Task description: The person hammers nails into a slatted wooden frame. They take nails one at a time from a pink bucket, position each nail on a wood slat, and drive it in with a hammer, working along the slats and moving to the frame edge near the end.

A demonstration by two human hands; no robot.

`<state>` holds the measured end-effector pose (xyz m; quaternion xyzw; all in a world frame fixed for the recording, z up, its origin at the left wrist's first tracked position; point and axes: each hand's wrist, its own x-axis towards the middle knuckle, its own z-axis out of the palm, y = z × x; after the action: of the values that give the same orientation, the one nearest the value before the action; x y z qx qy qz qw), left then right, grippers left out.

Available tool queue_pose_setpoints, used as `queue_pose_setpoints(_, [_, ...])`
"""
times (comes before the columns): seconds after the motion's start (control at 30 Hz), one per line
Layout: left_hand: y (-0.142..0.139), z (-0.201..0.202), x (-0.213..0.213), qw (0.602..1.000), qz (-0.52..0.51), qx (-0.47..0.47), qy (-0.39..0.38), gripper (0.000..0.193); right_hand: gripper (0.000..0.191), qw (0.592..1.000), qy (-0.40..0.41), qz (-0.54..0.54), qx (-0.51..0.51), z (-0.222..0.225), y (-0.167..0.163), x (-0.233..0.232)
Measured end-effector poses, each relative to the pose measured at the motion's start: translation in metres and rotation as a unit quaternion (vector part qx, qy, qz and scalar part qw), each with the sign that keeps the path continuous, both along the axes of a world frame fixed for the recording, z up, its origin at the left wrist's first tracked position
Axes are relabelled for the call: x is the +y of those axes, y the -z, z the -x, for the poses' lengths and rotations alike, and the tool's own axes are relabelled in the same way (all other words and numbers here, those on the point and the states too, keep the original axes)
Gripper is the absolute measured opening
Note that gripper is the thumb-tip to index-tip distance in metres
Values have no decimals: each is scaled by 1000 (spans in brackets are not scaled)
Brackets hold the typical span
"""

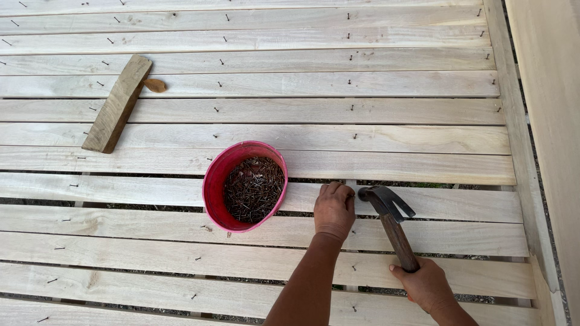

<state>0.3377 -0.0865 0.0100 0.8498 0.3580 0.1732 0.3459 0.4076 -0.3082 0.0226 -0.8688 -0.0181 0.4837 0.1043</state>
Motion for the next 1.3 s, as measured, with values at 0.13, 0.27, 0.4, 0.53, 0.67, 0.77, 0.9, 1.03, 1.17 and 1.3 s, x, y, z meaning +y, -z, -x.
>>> queue_pose_setpoints(0.13, [-1, -1, -1, 1000, -21, 12, 20, 5, 40, 1000, 16, -4, -1, 2, -2, 2])
queue_pose_setpoints(0.27, [-2, -2, -2, 999, -41, 11, 31, 5, 40, 998, 57, -14, 6, 11, -4, 5])
queue_pose_setpoints(0.4, [-1, -1, 0, 999, -36, 18, 34, 7, 37, 994, 107, -29, 12, 21, -7, 7])
queue_pose_setpoints(0.53, [1, -1, 1, 999, -18, 14, 24, 7, 42, 996, 85, -25, -9, 26, -13, 4])
queue_pose_setpoints(0.67, [3, 0, 1, 1000, -9, 4, 19, 7, 44, 995, 81, -38, -44, 31, -17, -2])
queue_pose_setpoints(0.77, [3, 0, 2, 1000, -1, 14, 20, 7, 46, 997, 54, -26, -52, 31, -17, -2])
queue_pose_setpoints(0.9, [2, -2, 1, 1000, -12, 17, 19, 2, 51, 996, -23, 5, -82, 28, -17, 1])
queue_pose_setpoints(1.03, [3, -1, 2, 1000, 20, 15, 19, 3, 48, 999, 6, 19, -42, 25, -16, 4])
queue_pose_setpoints(1.17, [8, 7, 12, 998, 58, -32, -10, 9, 43, 995, 66, -41, -55, 30, -11, -4])
queue_pose_setpoints(1.3, [11, 8, 11, 996, 82, -4, -30, 8, 41, 978, 123, -144, -86, 41, -9, -17])
